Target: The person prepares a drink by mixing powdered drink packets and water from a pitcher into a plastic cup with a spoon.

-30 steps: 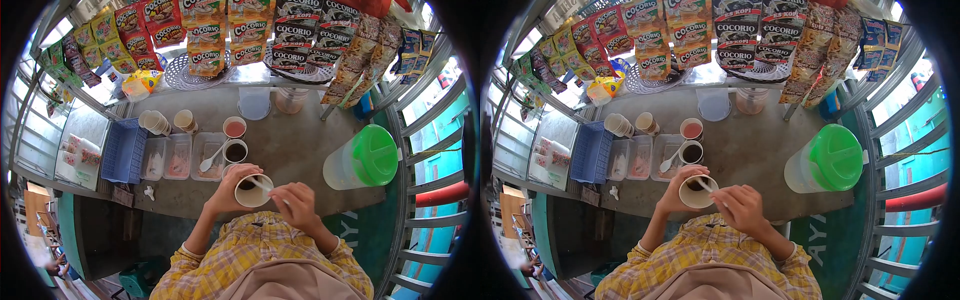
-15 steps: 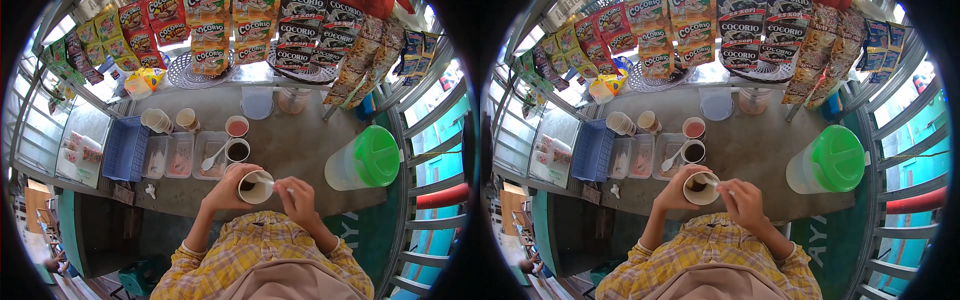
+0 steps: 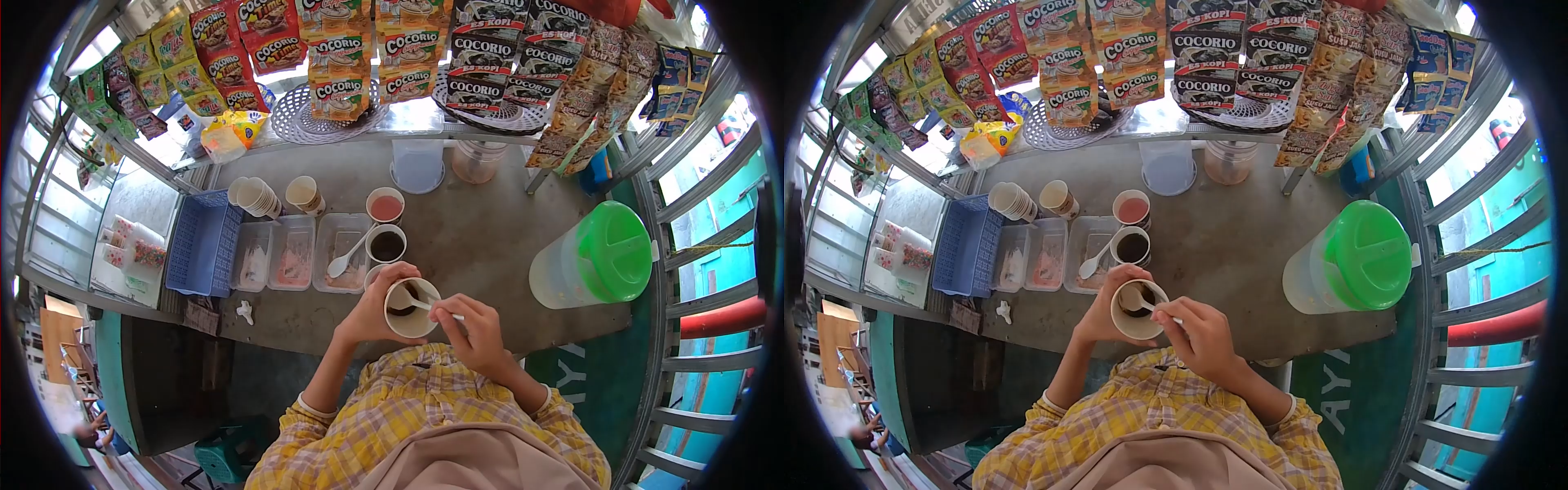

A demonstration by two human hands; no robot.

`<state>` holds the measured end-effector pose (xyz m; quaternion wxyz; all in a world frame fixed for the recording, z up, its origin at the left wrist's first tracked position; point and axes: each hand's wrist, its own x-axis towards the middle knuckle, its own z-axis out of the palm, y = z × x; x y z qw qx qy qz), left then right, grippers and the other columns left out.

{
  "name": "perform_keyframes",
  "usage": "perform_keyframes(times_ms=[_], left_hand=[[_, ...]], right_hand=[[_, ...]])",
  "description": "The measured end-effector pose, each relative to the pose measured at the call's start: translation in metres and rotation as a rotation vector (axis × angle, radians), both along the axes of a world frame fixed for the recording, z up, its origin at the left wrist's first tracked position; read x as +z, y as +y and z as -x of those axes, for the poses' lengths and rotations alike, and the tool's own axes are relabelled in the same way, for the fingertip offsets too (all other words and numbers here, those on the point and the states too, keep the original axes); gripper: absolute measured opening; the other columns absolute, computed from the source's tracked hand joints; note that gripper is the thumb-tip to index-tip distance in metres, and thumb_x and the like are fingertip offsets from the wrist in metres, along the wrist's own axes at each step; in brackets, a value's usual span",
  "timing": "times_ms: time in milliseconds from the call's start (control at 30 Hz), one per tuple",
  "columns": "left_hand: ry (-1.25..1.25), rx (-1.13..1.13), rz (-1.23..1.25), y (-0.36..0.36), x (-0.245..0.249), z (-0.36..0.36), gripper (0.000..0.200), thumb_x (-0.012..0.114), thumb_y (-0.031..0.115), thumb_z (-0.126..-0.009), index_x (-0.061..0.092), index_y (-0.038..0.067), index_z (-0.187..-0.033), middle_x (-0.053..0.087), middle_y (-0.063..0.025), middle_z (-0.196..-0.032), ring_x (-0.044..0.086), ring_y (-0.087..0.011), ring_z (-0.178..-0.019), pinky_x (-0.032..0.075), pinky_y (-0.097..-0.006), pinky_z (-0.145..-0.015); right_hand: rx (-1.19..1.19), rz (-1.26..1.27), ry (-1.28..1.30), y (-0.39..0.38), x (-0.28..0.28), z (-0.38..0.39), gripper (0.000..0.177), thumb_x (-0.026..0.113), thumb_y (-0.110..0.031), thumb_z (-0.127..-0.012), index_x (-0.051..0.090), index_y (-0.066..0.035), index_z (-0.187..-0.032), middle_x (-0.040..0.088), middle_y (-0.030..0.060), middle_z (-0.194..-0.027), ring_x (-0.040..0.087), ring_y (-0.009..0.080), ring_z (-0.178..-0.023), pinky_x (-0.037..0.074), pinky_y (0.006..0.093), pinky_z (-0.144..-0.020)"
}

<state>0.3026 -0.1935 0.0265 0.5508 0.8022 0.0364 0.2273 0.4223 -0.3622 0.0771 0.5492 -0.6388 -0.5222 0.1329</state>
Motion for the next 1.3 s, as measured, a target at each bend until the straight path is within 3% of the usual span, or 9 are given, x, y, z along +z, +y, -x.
perform_keyframes(times_ms=[100,300,400,500,600,700,800,900,1300], left_hand=[[-0.098,-0.042,0.279,0.001,-0.014,-0.003,0.088,0.093,0.02,-0.05,0.044,0.008,-0.122,0.054,-0.0103,-0.121,0.055,-0.0245,-0.111,0.042,-0.0354,-0.097],[-0.093,-0.137,0.124,0.018,-0.001,-0.004,0.088,0.094,0.024,-0.051,0.045,0.008,-0.122,0.055,-0.0134,-0.123,0.055,-0.0244,-0.117,0.046,-0.0386,-0.097],[-0.055,-0.107,0.014,0.019,0.004,-0.006,0.088,0.094,0.028,-0.051,0.048,0.007,-0.123,0.057,-0.013,-0.123,0.057,-0.0245,-0.115,0.045,-0.0382,-0.097],[-0.013,-0.109,0.008,0.018,0.007,-0.004,0.09,0.093,0.034,-0.051,0.049,0.006,-0.125,0.059,-0.0127,-0.123,0.058,-0.0245,-0.114,0.045,-0.0379,-0.097],[-0.01,-0.102,-0.086,0.019,0.007,-0.003,0.09,0.092,0.037,-0.052,0.05,0.006,-0.125,0.059,-0.0133,-0.123,0.058,-0.0247,-0.113,0.045,-0.038,-0.096],[-0.012,-0.098,-0.074,0.019,0.007,-0.003,0.09,0.092,0.037,-0.052,0.05,0.006,-0.125,0.059,-0.0132,-0.123,0.058,-0.025,-0.114,0.045,-0.0387,-0.096],[-0.005,-0.099,-0.012,0.017,0.005,-0.001,0.091,0.092,0.038,-0.052,0.05,0.006,-0.126,0.059,-0.0132,-0.123,0.058,-0.0254,-0.114,0.045,-0.039,-0.097],[-0.003,-0.081,-0.028,0.018,0.004,-0.001,0.092,0.092,0.038,-0.051,0.05,0.006,-0.126,0.059,-0.0132,-0.123,0.058,-0.0254,-0.114,0.045,-0.0393,-0.097],[-0.062,-0.059,-0.173,0.014,0.012,-0.002,0.089,0.091,0.037,-0.051,0.051,0.008,-0.125,0.062,-0.0102,-0.122,0.057,-0.0266,-0.115,0.04,-0.041,-0.1]], right_hand=[[0.073,0.013,-0.16,-0.002,0.006,-0.008,0.007,0.063,-0.007,-0.086,0.064,-0.005,-0.093,0.064,0.0071,-0.08,0.062,0.0242,-0.065,0.047,0.0336,-0.057],[0.047,0.0,-0.513,-0.005,0.019,-0.015,0.017,0.068,-0.012,-0.081,0.064,-0.01,-0.097,0.062,0.0037,-0.091,0.062,0.0204,-0.071,0.047,0.0326,-0.06],[0.238,0.028,-0.427,-0.007,0.014,-0.014,0.021,0.069,-0.013,-0.079,0.064,-0.011,-0.1,0.06,0.0026,-0.096,0.062,0.0187,-0.075,0.047,0.0325,-0.061],[0.11,-0.009,-0.444,-0.008,0.011,-0.016,0.022,0.069,-0.014,-0.079,0.064,-0.012,-0.101,0.061,0.002,-0.095,0.062,0.0182,-0.075,0.047,0.0325,-0.061],[0.103,0.012,-0.473,-0.007,0.012,-0.017,0.022,0.07,-0.015,-0.079,0.064,-0.012,-0.1,0.061,0.0019,-0.095,0.062,0.0175,-0.075,0.047,0.0319,-0.061],[0.174,0.023,-0.448,-0.011,0.016,-0.017,0.022,0.07,-0.016,-0.079,0.064,-0.012,-0.1,0.061,0.0019,-0.095,0.062,0.0169,-0.074,0.047,0.0316,-0.061],[0.084,-0.001,-0.518,-0.007,0.01,-0.016,0.021,0.07,-0.017,-0.079,0.064,-0.012,-0.099,0.062,0.0013,-0.094,0.061,0.0159,-0.074,0.046,0.0312,-0.06],[0.184,0.047,-0.484,-0.013,0.017,-0.018,0.02,0.07,-0.017,-0.079,0.063,-0.013,-0.098,0.061,0.0009,-0.093,0.06,0.0156,-0.072,0.046,0.0308,-0.059],[0.197,0.008,-0.482,-0.011,0.02,-0.019,0.015,0.068,-0.017,-0.083,0.063,-0.012,-0.096,0.061,-0.0001,-0.088,0.06,0.0164,-0.071,0.045,0.0308,-0.06]])
